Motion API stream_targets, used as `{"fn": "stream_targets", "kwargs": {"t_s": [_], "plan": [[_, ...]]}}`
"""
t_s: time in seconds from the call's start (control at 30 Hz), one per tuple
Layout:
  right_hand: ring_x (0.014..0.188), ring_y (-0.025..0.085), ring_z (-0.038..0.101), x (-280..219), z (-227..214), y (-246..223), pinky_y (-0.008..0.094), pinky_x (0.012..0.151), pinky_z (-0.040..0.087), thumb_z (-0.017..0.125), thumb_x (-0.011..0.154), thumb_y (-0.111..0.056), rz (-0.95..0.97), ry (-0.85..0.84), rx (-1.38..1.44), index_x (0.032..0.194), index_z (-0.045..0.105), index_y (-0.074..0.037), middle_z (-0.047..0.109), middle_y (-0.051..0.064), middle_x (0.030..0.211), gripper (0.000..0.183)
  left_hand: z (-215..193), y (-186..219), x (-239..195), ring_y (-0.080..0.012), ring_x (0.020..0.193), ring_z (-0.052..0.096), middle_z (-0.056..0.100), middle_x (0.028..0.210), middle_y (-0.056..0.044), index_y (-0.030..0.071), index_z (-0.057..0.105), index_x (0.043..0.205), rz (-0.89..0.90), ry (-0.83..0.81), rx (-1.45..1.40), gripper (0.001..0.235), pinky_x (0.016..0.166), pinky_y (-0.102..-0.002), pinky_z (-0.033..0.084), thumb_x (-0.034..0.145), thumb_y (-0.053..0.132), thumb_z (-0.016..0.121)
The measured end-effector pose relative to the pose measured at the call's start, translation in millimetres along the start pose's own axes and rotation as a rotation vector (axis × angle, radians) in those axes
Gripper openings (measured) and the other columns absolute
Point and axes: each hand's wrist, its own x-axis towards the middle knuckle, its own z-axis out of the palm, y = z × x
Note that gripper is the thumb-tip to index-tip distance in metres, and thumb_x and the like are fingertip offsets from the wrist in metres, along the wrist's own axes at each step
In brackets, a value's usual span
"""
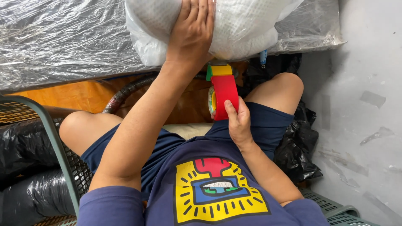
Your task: The person wraps a white item in bubble wrap, ties the bundle with a plastic strip, and secures it with tape. They then place the wrapped item into a black plastic bag.
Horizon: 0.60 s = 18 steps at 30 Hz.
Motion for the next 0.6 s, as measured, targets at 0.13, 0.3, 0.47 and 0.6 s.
{"fn": "stream_targets", "kwargs": {"t_s": [0.13, 0.3, 0.47, 0.6], "plan": [[0.070, 0.028, 0.073, -2, -1, 4, 0.035, 0.065, 0.065, 0.056, 0.103, -0.031, 0.034, 0.006, 0.010, 0.118, 0.053, -0.001, 0.069, 0.020, 0.093, 0.034, -10, 5, -9, -0.0405, 0.145, 0.045, 0.050, 0.155, -0.030, -0.012, 0.043, 0.155, -0.004, -0.061, -0.029, 0.124, 0.124, -0.050, 0.023, 0.073, 0.067, 0.090], [0.077, 0.024, 0.073, -3, -3, 3, 0.033, 0.068, 0.065, 0.057, 0.102, -0.035, 0.035, 0.007, -0.054, 0.118, 0.053, -0.002, 0.066, 0.016, 0.102, 0.036, -12, 1, -10, -0.0379, 0.148, 0.040, 0.047, 0.159, -0.026, -0.009, 0.045, 0.158, 0.022, -0.109, 0.003, 0.121, 0.127, -0.049, 0.017, 0.077, 0.073, 0.081], [0.075, 0.029, 0.074, -4, 1, -1, 0.036, 0.066, 0.066, 0.057, 0.102, -0.035, 0.066, -0.028, 0.034, 0.122, 0.050, -0.002, 0.067, 0.022, 0.106, 0.040, -30, -4, -9, -0.0387, 0.150, 0.037, 0.045, 0.161, -0.028, -0.010, 0.045, 0.159, 0.058, -0.156, -0.025, 0.110, 0.127, -0.049, 0.016, 0.079, 0.055, 0.081], [0.078, 0.026, 0.074, -6, 5, -1, 0.034, 0.068, 0.066, 0.059, 0.098, -0.042, 0.113, -0.002, 0.023, 0.134, 0.048, -0.001, 0.065, 0.020, 0.116, 0.057, -42, -4, -8, -0.0418, 0.151, 0.027, 0.033, 0.163, -0.031, -0.014, 0.036, 0.159, 0.007, -0.259, -0.261, 0.103, 0.126, -0.050, 0.011, 0.080, 0.044, 0.068]]}}
